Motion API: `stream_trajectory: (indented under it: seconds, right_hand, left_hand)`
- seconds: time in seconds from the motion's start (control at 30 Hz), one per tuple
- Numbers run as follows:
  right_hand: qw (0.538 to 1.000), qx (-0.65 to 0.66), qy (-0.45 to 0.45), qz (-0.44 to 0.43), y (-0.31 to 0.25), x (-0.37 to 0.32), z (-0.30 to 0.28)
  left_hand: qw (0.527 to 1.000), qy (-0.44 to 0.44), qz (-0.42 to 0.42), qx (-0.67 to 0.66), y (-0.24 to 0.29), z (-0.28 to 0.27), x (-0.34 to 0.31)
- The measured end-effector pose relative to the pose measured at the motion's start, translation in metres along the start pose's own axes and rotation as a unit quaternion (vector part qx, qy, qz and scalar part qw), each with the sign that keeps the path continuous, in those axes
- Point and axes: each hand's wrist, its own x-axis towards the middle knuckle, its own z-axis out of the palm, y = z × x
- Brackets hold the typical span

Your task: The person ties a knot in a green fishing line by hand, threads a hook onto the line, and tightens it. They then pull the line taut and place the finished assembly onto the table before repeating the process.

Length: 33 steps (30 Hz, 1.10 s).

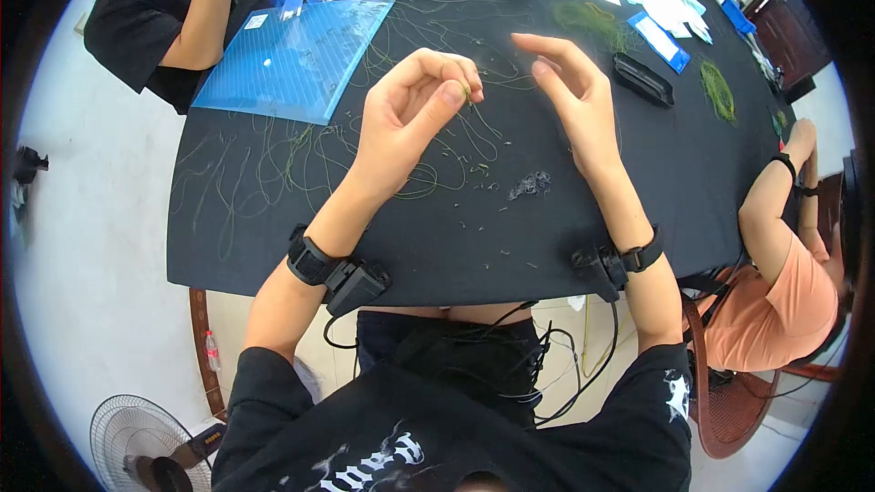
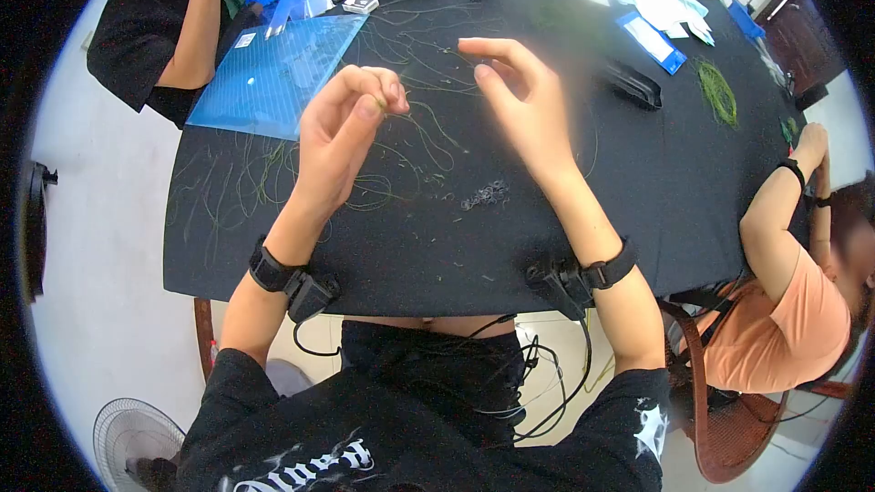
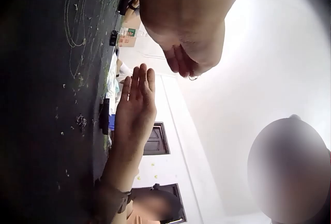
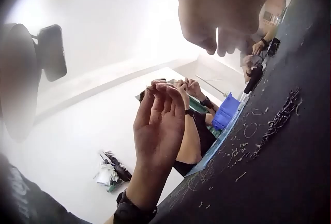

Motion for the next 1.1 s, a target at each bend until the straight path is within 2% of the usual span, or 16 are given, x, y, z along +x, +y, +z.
stream_trajectory:
  seconds: [0.13,0.23,0.27,0.33,0.5,0.67,0.87,1.1]
  right_hand:
    - [0.999,-0.002,0.037,0.014,-0.002,-0.002,0.004]
    - [0.990,0.049,-0.117,0.065,-0.021,-0.006,0.001]
    - [0.985,0.086,-0.137,0.059,-0.028,-0.008,0.005]
    - [0.982,0.122,-0.135,0.048,-0.028,-0.014,0.016]
    - [0.965,0.185,-0.123,0.136,-0.027,-0.025,0.028]
    - [0.968,0.199,-0.086,0.130,-0.024,-0.025,0.027]
    - [0.970,0.191,-0.083,0.127,-0.024,-0.024,0.023]
    - [0.974,0.177,-0.072,0.121,-0.024,-0.023,0.022]
  left_hand:
    - [0.998,0.050,0.005,0.038,-0.001,0.003,-0.001]
    - [0.994,0.069,0.014,0.086,-0.001,0.003,-0.001]
    - [0.992,0.073,0.017,0.101,-0.001,0.003,-0.001]
    - [0.989,0.052,0.025,0.134,-0.001,0.003,-0.001]
    - [0.981,0.046,0.043,0.184,-0.008,0.002,-0.001]
    - [0.970,0.000,0.061,0.234,-0.012,-0.002,-0.002]
    - [0.978,0.019,0.039,0.204,-0.009,0.003,-0.002]
    - [0.970,-0.013,0.057,0.235,-0.007,0.001,0.002]
